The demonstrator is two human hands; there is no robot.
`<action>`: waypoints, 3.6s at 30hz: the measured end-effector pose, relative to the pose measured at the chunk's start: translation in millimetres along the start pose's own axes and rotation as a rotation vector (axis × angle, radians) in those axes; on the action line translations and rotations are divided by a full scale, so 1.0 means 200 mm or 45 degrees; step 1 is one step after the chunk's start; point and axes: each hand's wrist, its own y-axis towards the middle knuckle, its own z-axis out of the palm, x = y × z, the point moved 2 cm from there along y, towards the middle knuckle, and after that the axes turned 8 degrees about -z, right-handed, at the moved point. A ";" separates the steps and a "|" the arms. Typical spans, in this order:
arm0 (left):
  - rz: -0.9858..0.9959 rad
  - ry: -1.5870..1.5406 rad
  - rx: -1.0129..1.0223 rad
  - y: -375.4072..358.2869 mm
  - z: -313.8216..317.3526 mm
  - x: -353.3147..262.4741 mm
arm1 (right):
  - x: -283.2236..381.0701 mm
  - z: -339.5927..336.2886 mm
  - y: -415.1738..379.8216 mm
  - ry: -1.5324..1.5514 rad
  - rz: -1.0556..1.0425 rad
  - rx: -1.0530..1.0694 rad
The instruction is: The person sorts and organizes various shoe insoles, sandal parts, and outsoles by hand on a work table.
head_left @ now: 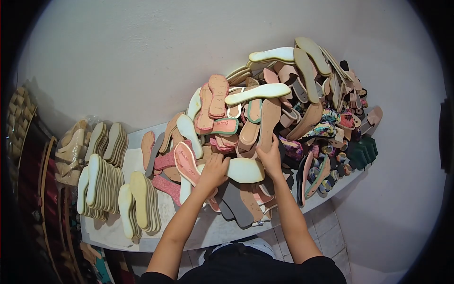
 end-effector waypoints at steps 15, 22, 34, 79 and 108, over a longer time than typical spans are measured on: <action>-0.810 -1.891 -0.030 -0.27 -0.01 0.08 | 0.04 0.05 -0.49 1.463 0.531 0.374; -1.029 -2.265 -0.109 -0.60 0.04 0.18 | 0.07 0.30 -0.73 1.015 0.311 0.428; -1.449 -1.905 -0.607 -1.27 -0.20 0.47 | 0.23 0.83 -1.25 0.963 0.541 0.984; -1.003 -0.086 -0.225 -1.68 -0.50 1.08 | 0.38 1.42 -0.91 -1.173 -0.150 -0.054; -0.901 -0.906 -0.260 -1.41 -0.47 1.01 | 0.74 1.78 -1.33 -0.603 -0.318 0.519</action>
